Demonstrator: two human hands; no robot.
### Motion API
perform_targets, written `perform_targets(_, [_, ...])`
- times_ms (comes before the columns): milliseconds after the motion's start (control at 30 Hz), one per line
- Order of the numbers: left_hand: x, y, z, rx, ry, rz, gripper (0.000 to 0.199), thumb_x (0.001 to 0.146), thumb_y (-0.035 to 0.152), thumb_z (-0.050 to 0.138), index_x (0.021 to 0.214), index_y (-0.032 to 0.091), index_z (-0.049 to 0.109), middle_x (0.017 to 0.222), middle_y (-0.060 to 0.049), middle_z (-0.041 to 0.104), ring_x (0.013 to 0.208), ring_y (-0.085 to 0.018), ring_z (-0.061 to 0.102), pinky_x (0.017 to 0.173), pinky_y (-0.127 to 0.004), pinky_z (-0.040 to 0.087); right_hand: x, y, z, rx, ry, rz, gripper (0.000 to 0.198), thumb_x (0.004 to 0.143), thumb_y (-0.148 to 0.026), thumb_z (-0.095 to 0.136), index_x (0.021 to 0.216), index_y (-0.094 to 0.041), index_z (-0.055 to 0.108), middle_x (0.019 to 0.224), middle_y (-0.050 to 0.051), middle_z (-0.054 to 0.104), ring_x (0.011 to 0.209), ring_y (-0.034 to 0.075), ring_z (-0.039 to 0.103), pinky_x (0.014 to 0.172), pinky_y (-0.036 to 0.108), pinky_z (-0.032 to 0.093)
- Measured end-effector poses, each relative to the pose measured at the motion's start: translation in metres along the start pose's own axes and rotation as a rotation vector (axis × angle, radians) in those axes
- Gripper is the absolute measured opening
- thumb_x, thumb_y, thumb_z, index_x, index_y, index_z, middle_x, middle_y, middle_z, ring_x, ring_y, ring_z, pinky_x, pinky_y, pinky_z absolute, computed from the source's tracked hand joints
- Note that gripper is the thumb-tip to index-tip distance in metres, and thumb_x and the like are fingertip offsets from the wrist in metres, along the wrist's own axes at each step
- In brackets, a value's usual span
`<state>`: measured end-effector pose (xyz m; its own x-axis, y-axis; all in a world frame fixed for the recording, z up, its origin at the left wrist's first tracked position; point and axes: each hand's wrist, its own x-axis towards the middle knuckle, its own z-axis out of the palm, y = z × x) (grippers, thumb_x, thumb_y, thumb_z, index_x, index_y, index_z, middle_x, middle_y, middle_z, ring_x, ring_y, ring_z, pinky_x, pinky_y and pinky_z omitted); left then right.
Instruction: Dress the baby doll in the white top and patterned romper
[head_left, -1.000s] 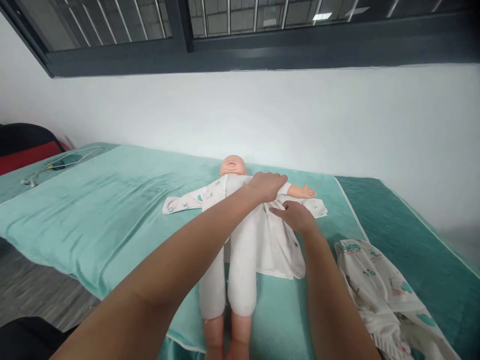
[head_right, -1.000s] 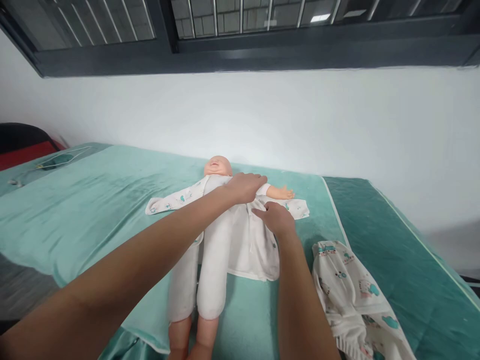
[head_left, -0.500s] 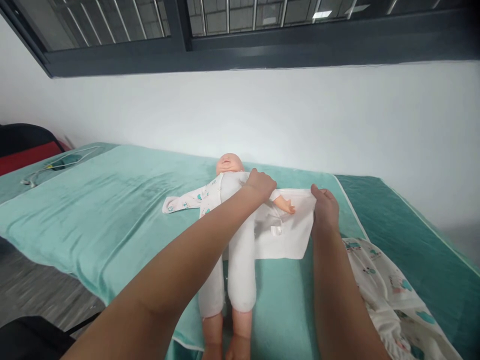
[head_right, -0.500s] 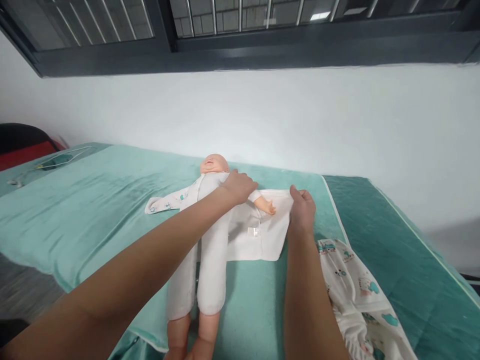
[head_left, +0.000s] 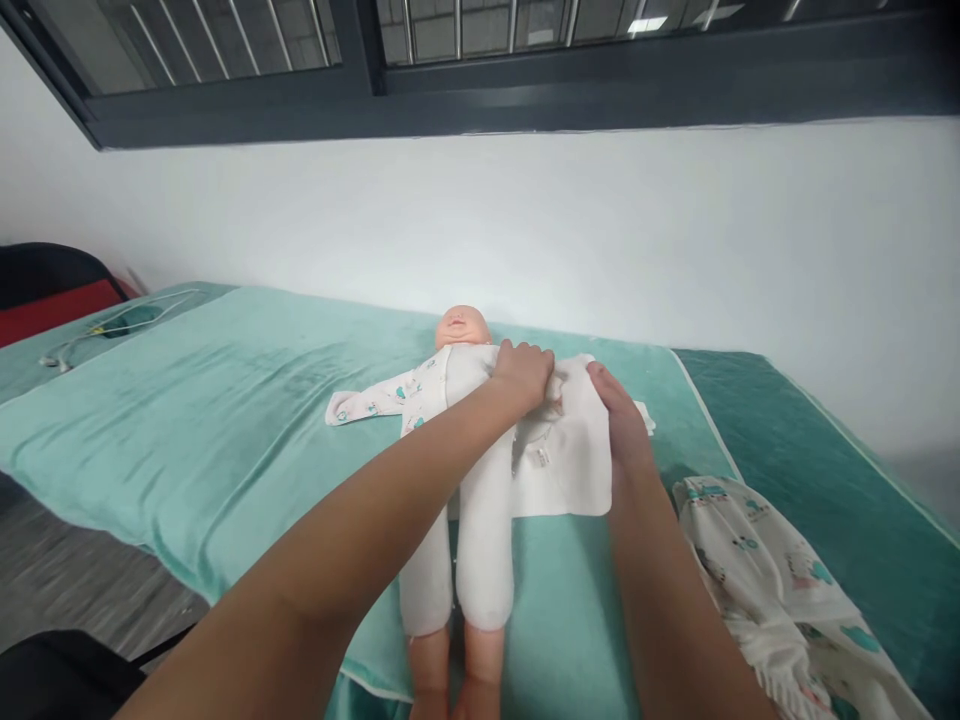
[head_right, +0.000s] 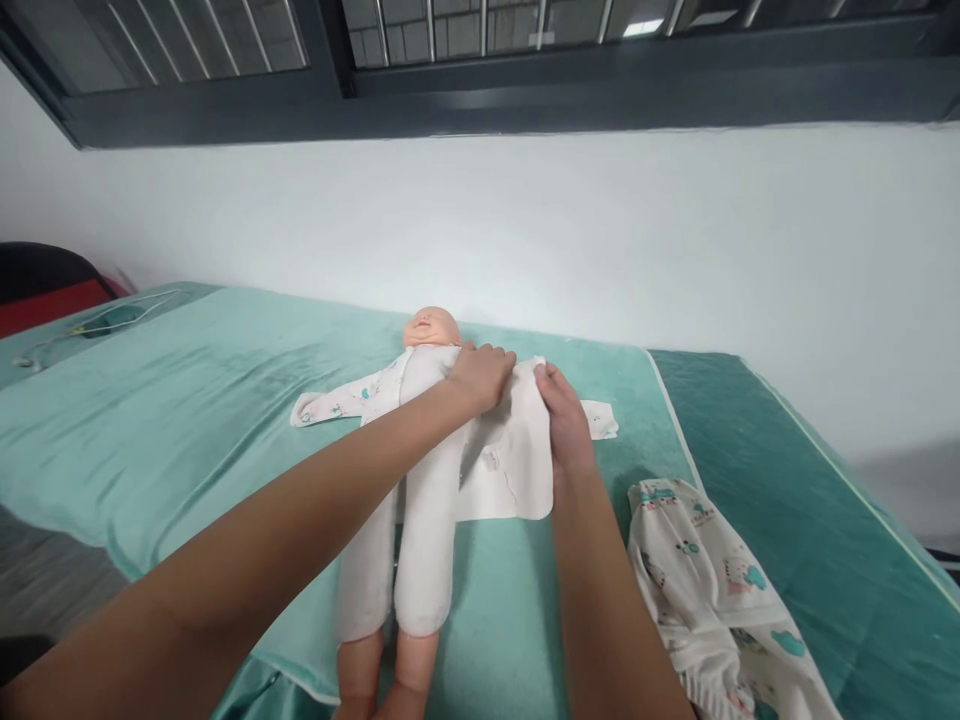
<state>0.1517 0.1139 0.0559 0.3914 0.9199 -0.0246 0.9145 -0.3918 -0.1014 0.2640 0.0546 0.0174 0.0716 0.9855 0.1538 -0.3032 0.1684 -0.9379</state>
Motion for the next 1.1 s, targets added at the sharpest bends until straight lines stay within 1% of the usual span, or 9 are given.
perform_targets(67, [-0.001,-0.007,-0.002,-0.118,0.037,0.012,0.043,0.084,0.028,0.056,0.126,0.018,0.053,0.127,-0.013,0.059,0.116,-0.027,0.055,0.1,-0.044,0.037,-0.006,-0.004,0.008,0.097,-0.148,0.08,0.04,0.076,-0.049,0.071,0.105,-0.024,0.059,0.088,0.001,0.07,0.08,0.021,0.069,0.072,0.034,0.056])
perform_targets(133, [-0.002,-0.016,-0.007,-0.25,-0.011,0.061,0.044,0.082,0.035,0.058,0.123,0.02,0.055,0.127,-0.012,0.058,0.112,-0.028,0.057,0.095,-0.043,0.043,-0.01,-0.007,0.012,0.129,-0.271,0.113,0.047,0.073,-0.043,0.075,0.114,-0.026,0.059,0.102,0.002,0.071,0.089,0.021,0.07,0.077,0.034,0.056])
perform_targets(233, [-0.003,-0.035,-0.013,-0.451,-0.055,0.159,0.028,0.079,0.027,0.058,0.106,0.02,0.062,0.111,-0.007,0.066,0.097,-0.022,0.062,0.08,-0.032,0.048,-0.013,-0.007,0.013,0.111,-0.382,0.094,0.051,0.072,-0.04,0.076,0.119,-0.03,0.06,0.122,0.003,0.066,0.101,0.022,0.067,0.081,0.034,0.055])
perform_targets(367, [-0.013,-0.062,-0.015,-0.588,0.137,0.161,0.021,0.073,0.013,0.048,0.087,0.02,0.063,0.084,-0.002,0.068,0.075,-0.016,0.059,0.068,-0.029,0.045,-0.016,-0.004,0.013,0.075,-0.509,0.122,0.054,0.076,-0.04,0.076,0.126,-0.031,0.06,0.125,0.004,0.063,0.1,0.02,0.064,0.078,0.029,0.054])
perform_targets(533, [-0.035,-0.088,-0.011,-0.634,0.391,0.076,0.024,0.064,0.003,0.043,0.072,0.02,0.058,0.084,-0.002,0.067,0.085,-0.017,0.059,0.078,-0.031,0.047,-0.018,-0.001,0.016,0.085,-0.622,0.173,0.043,0.084,-0.04,0.069,0.126,-0.03,0.063,0.116,0.004,0.065,0.079,0.013,0.062,0.059,0.023,0.047])
perform_targets(733, [-0.071,-0.092,0.012,-0.802,0.574,-0.161,0.01,0.077,0.013,0.051,0.082,0.021,0.055,0.1,-0.003,0.066,0.1,-0.018,0.059,0.092,-0.034,0.047,-0.018,0.003,0.02,0.068,-0.519,0.151,0.036,0.084,-0.043,0.069,0.116,-0.027,0.069,0.104,0.004,0.069,0.069,0.012,0.061,0.049,0.021,0.044])
perform_targets(900, [-0.135,-0.071,0.045,-1.003,0.702,-0.338,0.015,0.088,0.024,0.05,0.102,0.025,0.055,0.114,-0.004,0.063,0.111,-0.018,0.058,0.099,-0.036,0.048,-0.017,0.01,0.025,0.084,-0.35,0.07,0.029,0.081,-0.04,0.071,0.105,-0.024,0.071,0.105,0.005,0.071,0.079,0.015,0.066,0.054,0.022,0.05])
perform_targets(1033, [-0.197,-0.048,0.07,-1.002,0.742,-0.32,0.019,0.09,0.026,0.055,0.109,0.028,0.054,0.127,-0.005,0.057,0.124,-0.02,0.053,0.108,-0.043,0.044,-0.015,0.019,0.03,0.063,-0.118,-0.056,0.021,0.081,-0.036,0.072,0.099,-0.025,0.072,0.11,0.004,0.071,0.102,0.018,0.067,0.079,0.029,0.056])
perform_targets(1100, [-0.22,-0.038,0.079,-0.966,0.686,-0.251,0.029,0.087,0.022,0.059,0.115,0.029,0.052,0.14,-0.006,0.05,0.134,-0.022,0.046,0.112,-0.047,0.041,-0.016,0.024,0.032,-0.02,-0.068,-0.124,0.021,0.082,-0.035,0.071,0.1,-0.025,0.072,0.115,0.004,0.071,0.114,0.02,0.063,0.098,0.036,0.051])
